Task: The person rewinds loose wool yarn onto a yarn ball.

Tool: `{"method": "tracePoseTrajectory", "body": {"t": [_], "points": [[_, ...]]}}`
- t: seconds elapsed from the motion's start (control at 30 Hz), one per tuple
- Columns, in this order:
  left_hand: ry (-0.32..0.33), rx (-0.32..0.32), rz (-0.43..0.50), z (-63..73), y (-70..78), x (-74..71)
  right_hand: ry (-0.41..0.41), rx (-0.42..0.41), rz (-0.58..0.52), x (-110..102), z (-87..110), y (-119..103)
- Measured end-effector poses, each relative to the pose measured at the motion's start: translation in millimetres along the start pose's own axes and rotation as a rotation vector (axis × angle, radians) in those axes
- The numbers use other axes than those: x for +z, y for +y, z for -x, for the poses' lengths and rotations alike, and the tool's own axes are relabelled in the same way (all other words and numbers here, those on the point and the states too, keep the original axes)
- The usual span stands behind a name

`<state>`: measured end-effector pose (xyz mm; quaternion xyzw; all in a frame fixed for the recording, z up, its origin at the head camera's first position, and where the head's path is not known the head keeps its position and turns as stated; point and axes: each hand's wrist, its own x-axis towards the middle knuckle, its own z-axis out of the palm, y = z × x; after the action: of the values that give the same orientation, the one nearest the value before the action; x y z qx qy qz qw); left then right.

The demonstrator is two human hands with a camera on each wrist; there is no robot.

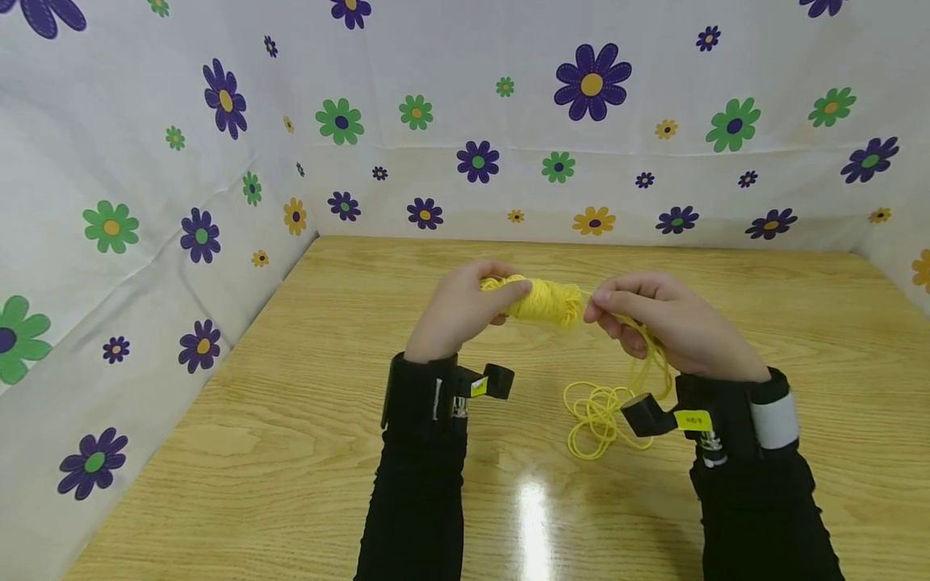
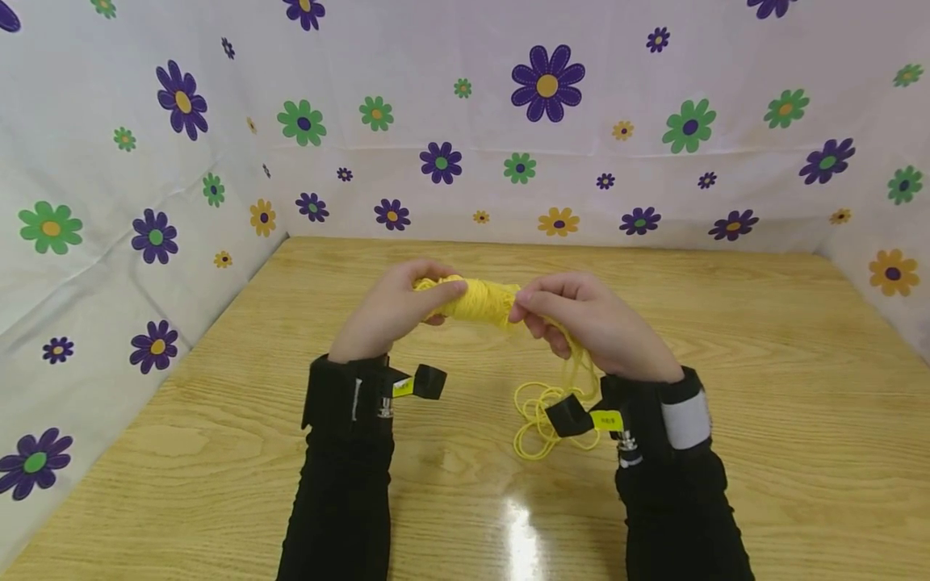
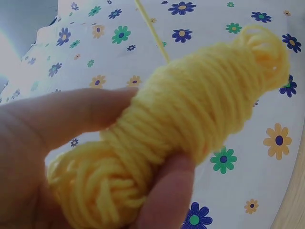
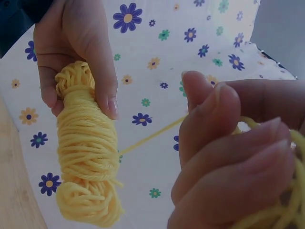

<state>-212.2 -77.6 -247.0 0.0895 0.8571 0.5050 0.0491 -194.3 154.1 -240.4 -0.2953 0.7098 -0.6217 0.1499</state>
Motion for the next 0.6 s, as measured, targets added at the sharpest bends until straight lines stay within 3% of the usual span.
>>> {"method": "tracePoseTrajectory", "body": {"t": [0.6], "points": [[0.263, -0.063, 0.194, -2.1, 1.2, -3.0, -0.055, -0.006, 0.062, 2.2, 2.9, -4.7]]}}
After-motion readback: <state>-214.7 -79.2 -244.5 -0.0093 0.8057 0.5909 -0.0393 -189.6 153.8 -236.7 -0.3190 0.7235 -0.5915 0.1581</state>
